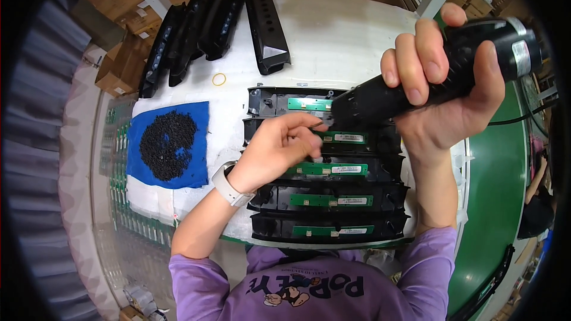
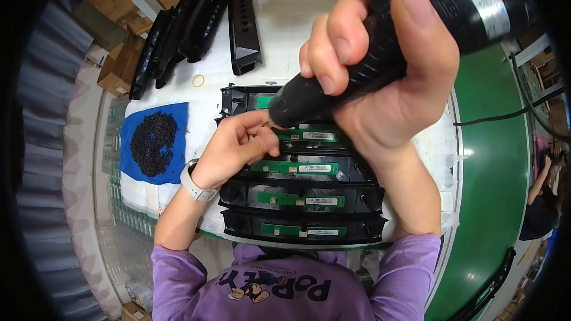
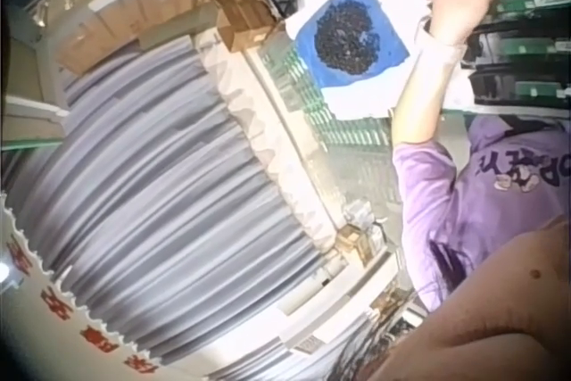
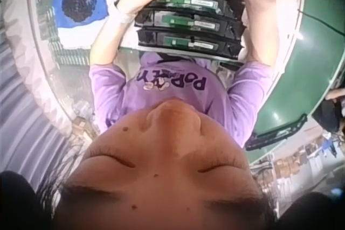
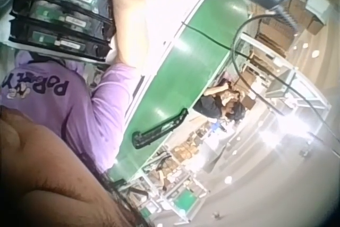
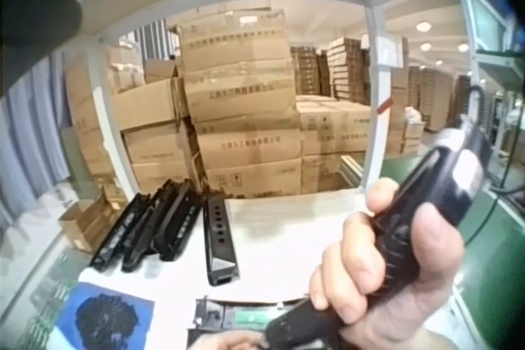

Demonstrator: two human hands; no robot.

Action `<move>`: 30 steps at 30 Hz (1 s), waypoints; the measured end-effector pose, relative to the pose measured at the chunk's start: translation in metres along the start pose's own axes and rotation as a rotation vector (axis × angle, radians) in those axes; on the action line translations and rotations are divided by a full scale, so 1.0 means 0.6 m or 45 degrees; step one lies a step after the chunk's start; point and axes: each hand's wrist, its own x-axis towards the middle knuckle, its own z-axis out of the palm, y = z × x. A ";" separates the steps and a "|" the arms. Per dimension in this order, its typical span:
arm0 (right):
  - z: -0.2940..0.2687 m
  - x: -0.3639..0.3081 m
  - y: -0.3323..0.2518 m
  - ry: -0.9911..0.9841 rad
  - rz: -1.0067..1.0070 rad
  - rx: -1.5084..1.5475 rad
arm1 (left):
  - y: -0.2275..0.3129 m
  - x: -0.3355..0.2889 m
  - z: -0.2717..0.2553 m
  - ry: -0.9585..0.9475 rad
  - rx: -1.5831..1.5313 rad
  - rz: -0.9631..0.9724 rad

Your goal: Assembling printer toner cartridges by attaching circuit boards and securing them with screws using an electric screwdriver.

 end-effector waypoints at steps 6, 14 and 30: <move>-0.038 0.008 0.015 -0.104 0.122 -0.539 | 0.004 0.014 -0.031 0.204 0.851 0.309; -0.050 0.004 0.039 -0.031 0.199 -0.686 | 0.004 0.045 -0.017 0.177 1.790 0.450; -0.055 0.021 0.075 0.100 0.298 -0.711 | 0.008 0.059 -0.025 0.053 1.949 0.489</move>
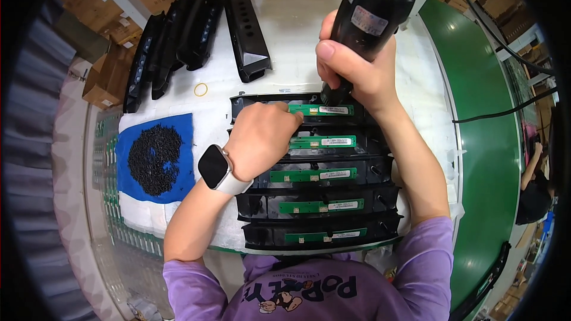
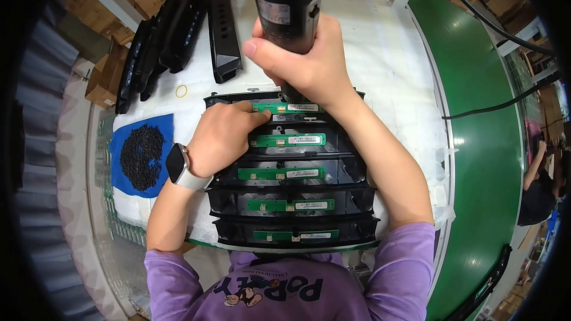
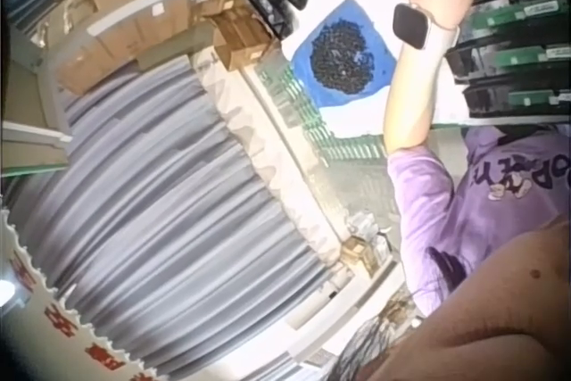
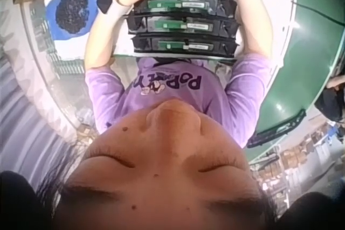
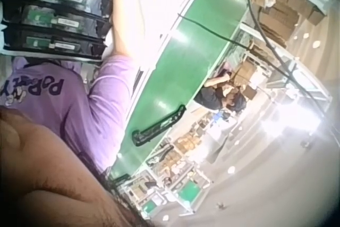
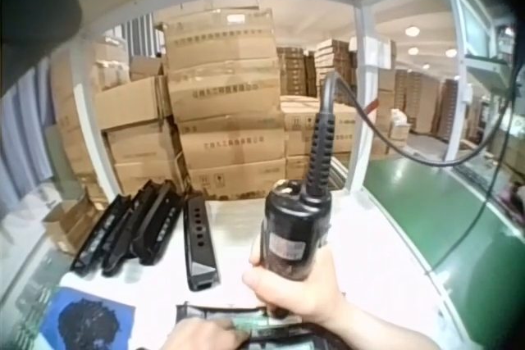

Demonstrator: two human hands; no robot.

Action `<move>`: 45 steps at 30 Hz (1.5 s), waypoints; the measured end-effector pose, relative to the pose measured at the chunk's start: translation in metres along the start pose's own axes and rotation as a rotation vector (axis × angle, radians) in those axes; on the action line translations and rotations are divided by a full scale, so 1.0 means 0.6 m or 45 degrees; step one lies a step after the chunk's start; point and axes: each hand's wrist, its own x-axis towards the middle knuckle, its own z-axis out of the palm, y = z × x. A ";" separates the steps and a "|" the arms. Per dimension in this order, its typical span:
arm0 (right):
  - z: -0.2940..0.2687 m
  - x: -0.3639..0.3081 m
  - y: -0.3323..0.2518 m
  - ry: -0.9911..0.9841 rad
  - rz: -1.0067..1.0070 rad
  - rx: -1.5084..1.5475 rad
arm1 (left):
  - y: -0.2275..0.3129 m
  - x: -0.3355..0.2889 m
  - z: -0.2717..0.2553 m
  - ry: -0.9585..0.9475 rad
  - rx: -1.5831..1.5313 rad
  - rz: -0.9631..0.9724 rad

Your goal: Assembling printer toner cartridges by attaching circuit boards and securing them with screws using an electric screwdriver.

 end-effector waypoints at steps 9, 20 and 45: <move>0.010 -0.002 0.010 0.012 -0.143 -0.093 | 0.003 0.002 -0.002 -0.035 0.020 -0.012; 0.002 0.002 0.007 -0.061 -0.095 -0.148 | -0.004 0.003 -0.005 0.018 -0.142 0.039; -0.006 -0.042 -0.076 -0.272 -0.458 0.678 | 0.015 -0.032 0.009 0.119 -2.618 -0.345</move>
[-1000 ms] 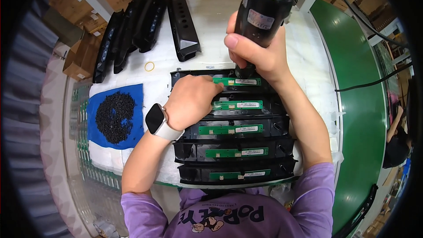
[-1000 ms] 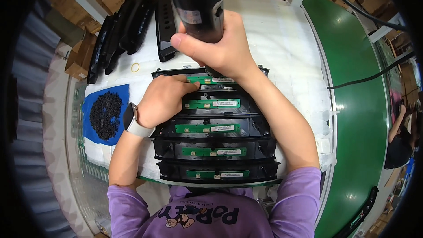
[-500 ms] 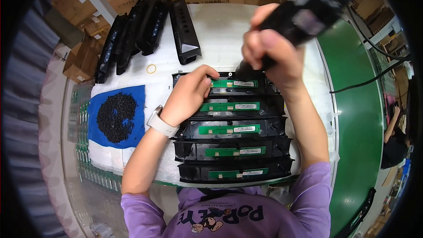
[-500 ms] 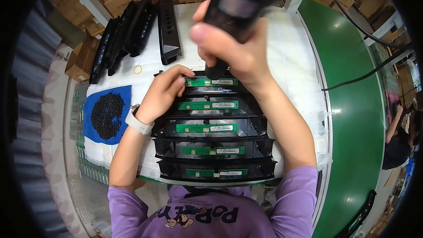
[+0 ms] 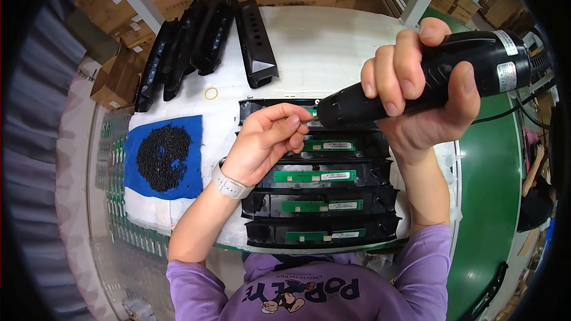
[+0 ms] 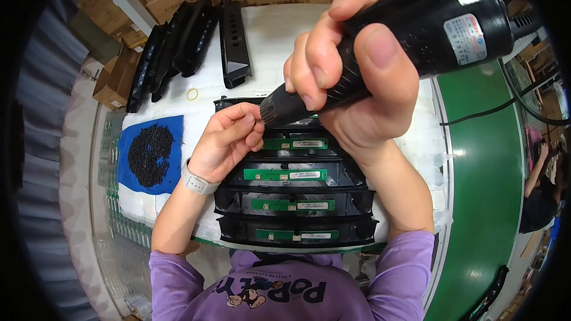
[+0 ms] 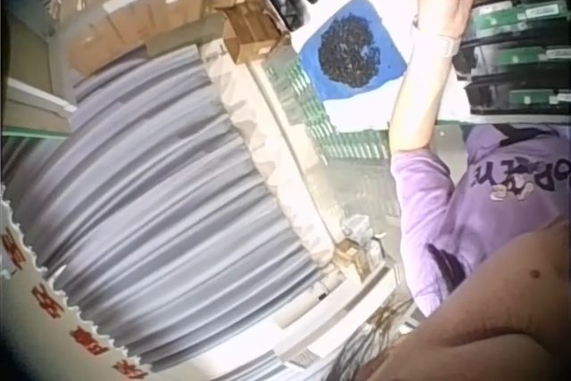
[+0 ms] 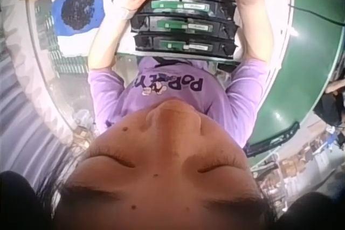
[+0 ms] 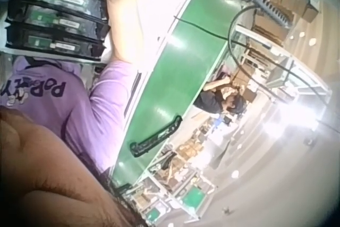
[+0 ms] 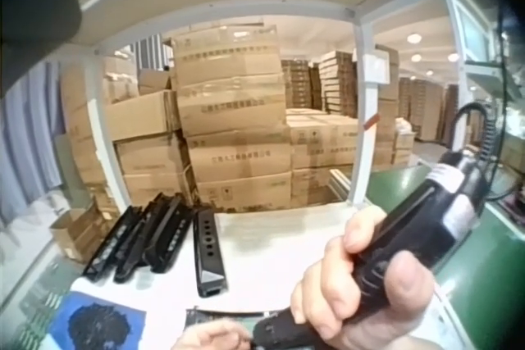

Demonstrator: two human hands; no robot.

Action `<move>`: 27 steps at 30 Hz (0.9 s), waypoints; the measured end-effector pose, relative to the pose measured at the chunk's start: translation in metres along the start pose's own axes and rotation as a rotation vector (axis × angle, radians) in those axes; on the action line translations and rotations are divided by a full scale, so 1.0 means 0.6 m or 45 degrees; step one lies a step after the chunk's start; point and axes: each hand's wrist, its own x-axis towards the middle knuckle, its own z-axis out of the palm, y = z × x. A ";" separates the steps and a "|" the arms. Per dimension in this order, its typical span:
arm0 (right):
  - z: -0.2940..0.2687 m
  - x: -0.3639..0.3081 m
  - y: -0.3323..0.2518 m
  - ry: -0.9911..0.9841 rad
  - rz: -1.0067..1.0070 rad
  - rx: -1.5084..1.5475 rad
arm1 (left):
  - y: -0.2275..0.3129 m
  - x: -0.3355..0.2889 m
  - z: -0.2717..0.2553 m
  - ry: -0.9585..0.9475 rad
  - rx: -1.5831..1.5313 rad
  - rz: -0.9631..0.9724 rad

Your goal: Assembling printer toner cartridges by attaching circuit boards and securing them with screws using an electric screwdriver.

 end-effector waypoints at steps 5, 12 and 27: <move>0.005 0.000 0.009 0.162 -0.014 0.040 | -0.004 0.001 -0.003 0.026 0.035 -0.011; 0.006 0.004 0.008 0.430 0.046 0.063 | -0.006 -0.002 -0.011 -0.009 0.044 -0.005; -0.069 0.003 0.003 0.290 0.408 -0.747 | 0.015 0.009 -0.017 0.326 0.450 0.215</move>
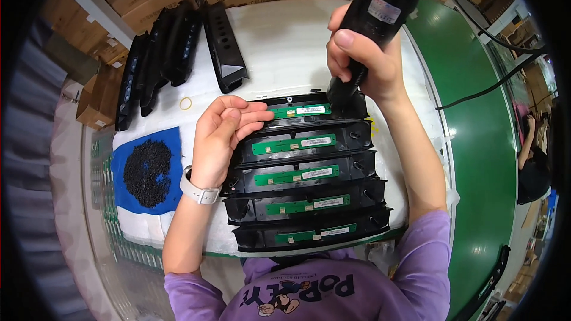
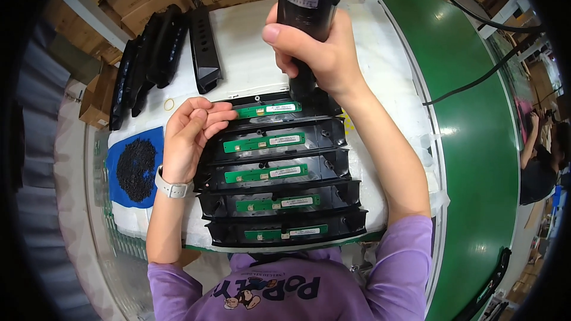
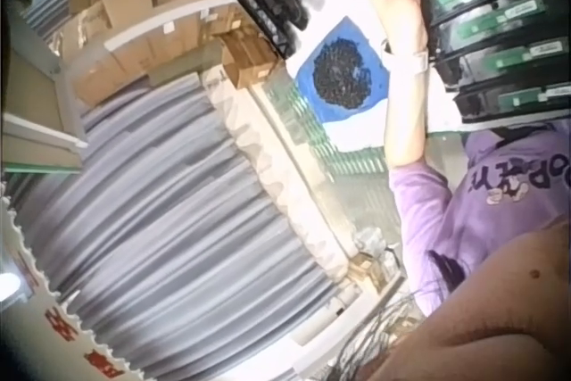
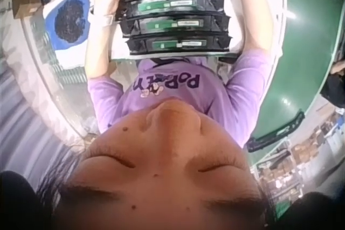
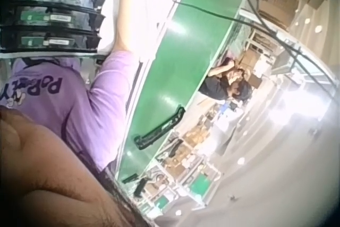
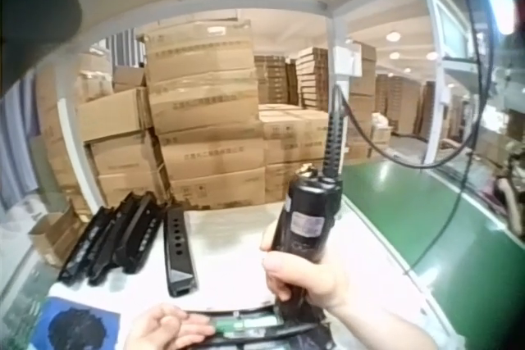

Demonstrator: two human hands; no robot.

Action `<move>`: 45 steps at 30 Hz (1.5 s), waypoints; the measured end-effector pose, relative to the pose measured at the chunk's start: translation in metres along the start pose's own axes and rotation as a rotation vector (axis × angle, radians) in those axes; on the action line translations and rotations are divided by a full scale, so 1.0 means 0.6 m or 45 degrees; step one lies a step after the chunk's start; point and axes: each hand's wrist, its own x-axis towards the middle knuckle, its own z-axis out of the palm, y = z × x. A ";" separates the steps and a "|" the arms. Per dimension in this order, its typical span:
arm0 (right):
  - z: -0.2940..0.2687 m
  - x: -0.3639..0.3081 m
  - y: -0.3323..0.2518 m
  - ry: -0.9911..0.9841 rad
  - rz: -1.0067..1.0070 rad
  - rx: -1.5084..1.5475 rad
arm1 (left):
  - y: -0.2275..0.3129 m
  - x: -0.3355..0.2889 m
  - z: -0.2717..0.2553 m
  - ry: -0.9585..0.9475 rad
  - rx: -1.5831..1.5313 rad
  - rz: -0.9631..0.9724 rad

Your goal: Assembling printer toner cartridges by attaching circuit boards and securing them with screws using an electric screwdriver.

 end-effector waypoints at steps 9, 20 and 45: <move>-0.004 0.001 0.022 -0.027 0.030 -0.042 | -0.001 0.001 -0.009 -0.078 0.120 -0.018; 0.004 -0.007 0.016 -0.040 0.031 -0.074 | 0.003 -0.002 -0.014 -0.230 0.021 -0.161; 0.059 -0.050 -0.044 -0.147 -0.415 0.770 | -0.023 -0.039 0.040 -0.187 -0.360 -0.223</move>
